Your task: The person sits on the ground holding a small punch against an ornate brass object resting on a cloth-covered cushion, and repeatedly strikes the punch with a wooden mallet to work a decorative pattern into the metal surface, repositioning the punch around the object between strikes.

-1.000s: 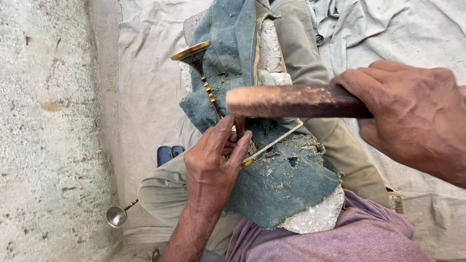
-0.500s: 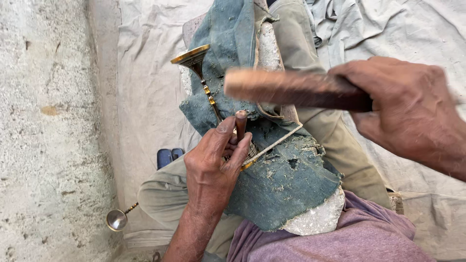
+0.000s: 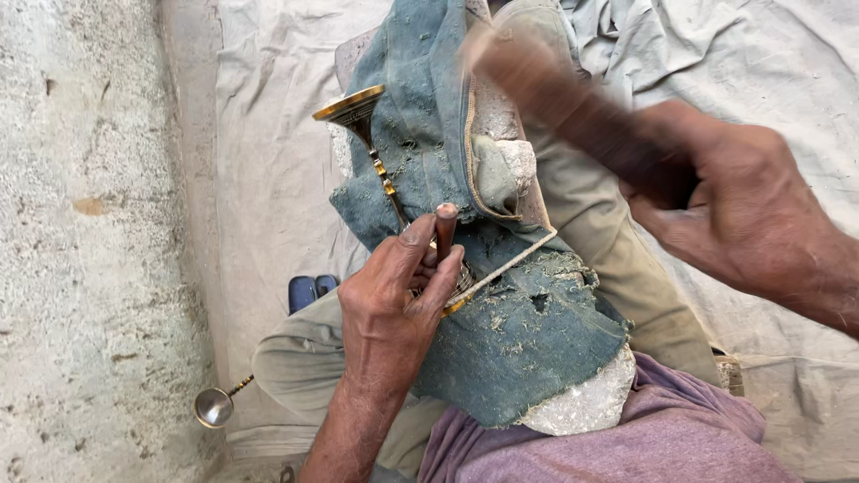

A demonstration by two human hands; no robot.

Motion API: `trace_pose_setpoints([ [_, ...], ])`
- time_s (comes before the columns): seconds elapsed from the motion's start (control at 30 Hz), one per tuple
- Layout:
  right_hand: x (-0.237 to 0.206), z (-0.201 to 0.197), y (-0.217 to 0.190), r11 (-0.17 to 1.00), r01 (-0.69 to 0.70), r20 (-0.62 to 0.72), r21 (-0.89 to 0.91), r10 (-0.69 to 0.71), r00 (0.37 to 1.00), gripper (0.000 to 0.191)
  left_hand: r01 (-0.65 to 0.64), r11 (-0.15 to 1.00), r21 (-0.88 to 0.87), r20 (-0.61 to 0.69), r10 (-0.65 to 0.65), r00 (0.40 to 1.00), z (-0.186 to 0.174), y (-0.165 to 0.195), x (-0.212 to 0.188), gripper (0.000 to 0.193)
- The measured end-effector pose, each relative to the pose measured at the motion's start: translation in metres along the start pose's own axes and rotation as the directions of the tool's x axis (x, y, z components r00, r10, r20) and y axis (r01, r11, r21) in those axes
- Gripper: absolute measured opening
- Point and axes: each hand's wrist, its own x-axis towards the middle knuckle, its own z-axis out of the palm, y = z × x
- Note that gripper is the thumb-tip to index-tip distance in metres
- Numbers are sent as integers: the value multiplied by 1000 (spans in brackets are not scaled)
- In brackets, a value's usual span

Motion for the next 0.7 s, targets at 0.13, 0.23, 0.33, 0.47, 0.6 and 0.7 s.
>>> trace_pose_setpoints([
  [0.13,-1,5,6,997,-16,51,-73,19,999,39,4,1000,8,3,-4,1000,-1,0,0,42],
  [0.23,-2,9,11,997,-39,-23,69,40,999,36,-11,1000,5,7,10,1000,0,-1,2,41],
  [0.33,-3,12,14,996,91,-68,27,-89,994,33,-11,1000,12,1,11,1000,-1,-1,1,42],
  [0.47,-2,11,13,962,-223,53,155,217,975,26,-2,1000,9,6,2,1000,-1,-2,1,41],
  [0.6,-1,6,7,996,58,-46,-69,-61,997,29,-27,1000,-8,25,28,999,-2,-3,1,42],
  [0.7,0,4,2,997,-20,-12,77,21,1000,27,-19,1000,7,9,18,1000,-1,-4,1,43],
])
